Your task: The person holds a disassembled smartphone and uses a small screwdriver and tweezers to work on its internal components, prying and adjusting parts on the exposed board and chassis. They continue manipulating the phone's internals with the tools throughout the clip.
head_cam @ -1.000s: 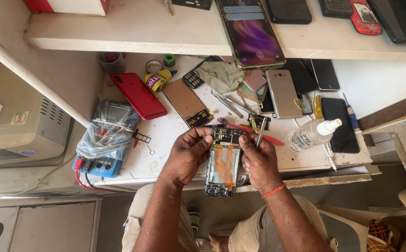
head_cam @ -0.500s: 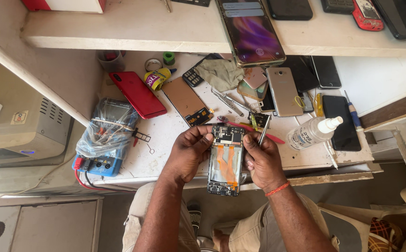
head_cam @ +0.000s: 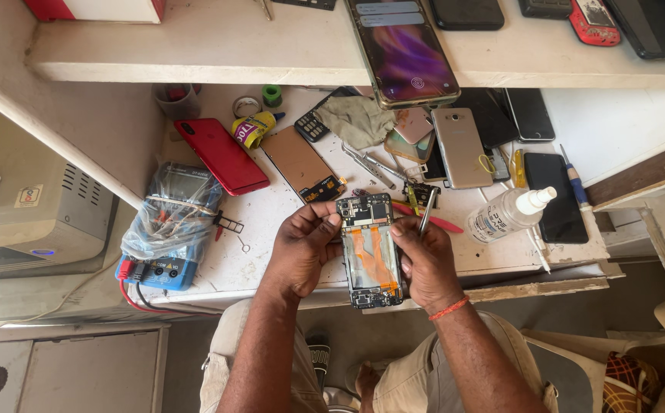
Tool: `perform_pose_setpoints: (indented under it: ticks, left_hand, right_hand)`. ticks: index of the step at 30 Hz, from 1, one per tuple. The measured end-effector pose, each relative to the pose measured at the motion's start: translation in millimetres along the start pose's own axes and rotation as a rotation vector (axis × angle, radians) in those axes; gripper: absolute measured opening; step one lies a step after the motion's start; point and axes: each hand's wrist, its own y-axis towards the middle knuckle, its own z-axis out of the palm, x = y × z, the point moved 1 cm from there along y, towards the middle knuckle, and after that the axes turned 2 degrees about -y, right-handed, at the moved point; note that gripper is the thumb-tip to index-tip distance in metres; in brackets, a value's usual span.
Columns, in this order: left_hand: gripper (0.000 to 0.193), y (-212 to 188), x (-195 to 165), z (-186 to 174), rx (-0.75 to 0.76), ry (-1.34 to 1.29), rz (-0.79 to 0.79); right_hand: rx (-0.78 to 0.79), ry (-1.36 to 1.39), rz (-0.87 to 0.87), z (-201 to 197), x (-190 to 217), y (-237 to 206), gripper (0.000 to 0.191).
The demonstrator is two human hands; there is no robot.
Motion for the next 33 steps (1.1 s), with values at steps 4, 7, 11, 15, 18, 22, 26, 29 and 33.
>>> perform_pose_setpoints:
  ticks: [4,7,11,15,18,22,26,29,33]
  left_hand:
    - [0.019,-1,0,-4,0.014,0.022,-0.026]
    - [0.019,-1,-1,-5,0.027,0.023,-0.035]
    - [0.018,0,0,-3,0.025,0.049,-0.031]
    - [0.018,0,0,-1,0.02,0.057,-0.03]
    - [0.017,0,0,0,0.009,0.062,-0.036]
    - [0.015,-2,-1,2,0.024,0.043,-0.038]
    - [0.014,-7,-3,9,0.053,0.211,0.002]
    - [0.019,-7,0,19,0.052,0.335,0.082]
    - [0.018,-7,-1,21,0.011,0.356,0.112]
  right_hand:
    - [-0.021,-0.053,-0.023,8,-1,1,0.021]
    - [-0.015,-0.073,-0.019,9,2,0,0.027]
    - [-0.004,-0.063,0.011,5,4,-1,0.028]
    - [-0.006,-0.048,0.022,0,3,1,0.024]
    - [0.013,-0.035,0.019,-2,2,3,0.022]
    - [0.0,-0.039,0.049,-2,3,4,0.02]
    - [0.008,-0.073,0.085,1,4,2,0.019]
    - [0.015,-0.125,0.048,6,3,0,0.021]
    - [0.01,-0.177,0.001,12,1,-1,0.019]
